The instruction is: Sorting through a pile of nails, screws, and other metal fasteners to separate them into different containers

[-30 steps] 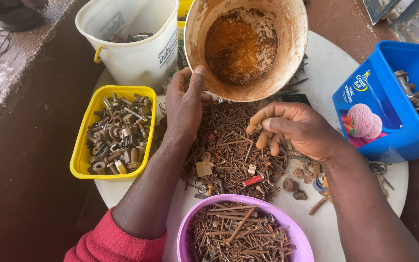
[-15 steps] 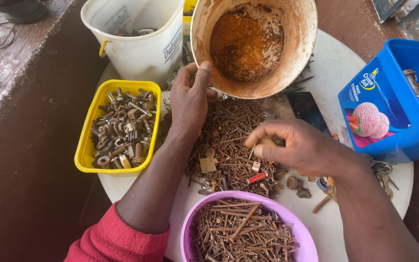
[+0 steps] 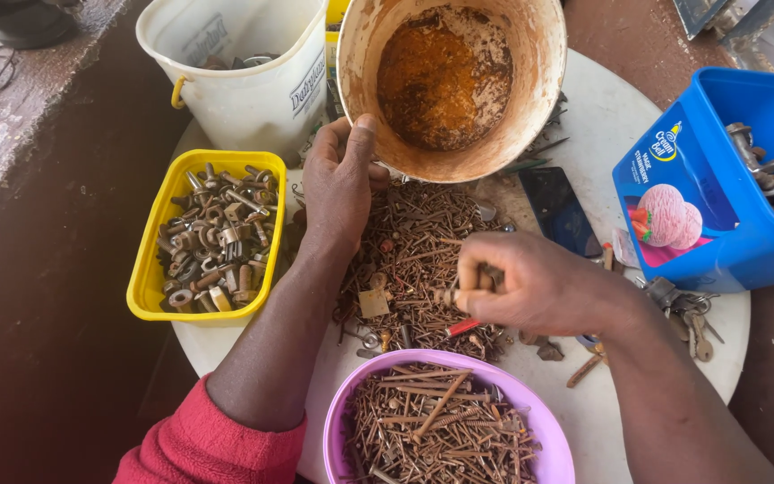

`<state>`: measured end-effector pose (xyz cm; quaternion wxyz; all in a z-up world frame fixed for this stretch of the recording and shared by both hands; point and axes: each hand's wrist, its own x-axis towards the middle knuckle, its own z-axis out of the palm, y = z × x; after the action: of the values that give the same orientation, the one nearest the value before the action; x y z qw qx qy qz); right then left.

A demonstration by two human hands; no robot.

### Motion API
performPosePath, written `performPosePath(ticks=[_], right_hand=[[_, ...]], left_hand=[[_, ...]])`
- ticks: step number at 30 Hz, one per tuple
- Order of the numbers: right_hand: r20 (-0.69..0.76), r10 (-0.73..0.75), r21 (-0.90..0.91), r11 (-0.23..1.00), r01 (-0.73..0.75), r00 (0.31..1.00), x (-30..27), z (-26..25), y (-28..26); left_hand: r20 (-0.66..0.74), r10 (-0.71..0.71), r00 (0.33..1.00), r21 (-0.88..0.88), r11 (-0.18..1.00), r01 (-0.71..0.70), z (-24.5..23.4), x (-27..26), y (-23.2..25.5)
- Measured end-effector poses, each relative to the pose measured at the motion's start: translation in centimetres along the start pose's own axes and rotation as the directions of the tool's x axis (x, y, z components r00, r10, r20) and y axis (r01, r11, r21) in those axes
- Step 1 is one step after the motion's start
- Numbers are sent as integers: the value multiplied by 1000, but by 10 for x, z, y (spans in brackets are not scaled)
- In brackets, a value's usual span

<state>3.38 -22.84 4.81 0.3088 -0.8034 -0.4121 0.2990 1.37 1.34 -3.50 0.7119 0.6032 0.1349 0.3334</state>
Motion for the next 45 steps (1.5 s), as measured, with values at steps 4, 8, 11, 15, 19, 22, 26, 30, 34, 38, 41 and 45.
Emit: performPosePath(ticks=[4,8,11,15,19,22,26,30,34,38,41,45], right_hand=[[-35,-139,254,956,144,990,0,-6,28],[-93,-160,342,922,182,983,3,-8,39],[-52,-70,272,959,82,996,3,-6,34],[-54,11,313,950,6,998,-1,-8,42],[-49,-8,391,920,26,999,5,-7,64],[-42,-23,376,926,37,999,2,-7,46],[-61,-62,359,930,80,996,4,-7,36],[-172,-45,357,928,105,984,22,-3,87],[-144,-34,312,947,78,989,18,-3,71],[-112,-29,291,955,60,993,12,-5,48],[-130,-24,228,972,54,991,8,-5,37],[-115,-7,347,937,46,993,9,0,41]], left_hand=[[5,2,1000,-8,1000,-2,-1,-1,-1],[21,-3,1000,9,1000,2,0,-2,6],[12,-7,1000,13,1000,7,2,-3,9],[8,-4,1000,10,1000,4,3,-2,7],[28,-3,1000,14,1000,2,2,-3,10],[13,-8,1000,20,1000,8,3,-3,7],[8,-3,1000,10,1000,3,2,0,5],[16,-4,1000,22,1000,3,3,-3,9],[14,-1,1000,33,999,1,1,-2,8],[17,2,1000,26,1000,-3,2,-2,7],[7,1,1000,26,1000,-1,2,-3,7],[-9,-2,1000,21,1000,2,4,0,3]])
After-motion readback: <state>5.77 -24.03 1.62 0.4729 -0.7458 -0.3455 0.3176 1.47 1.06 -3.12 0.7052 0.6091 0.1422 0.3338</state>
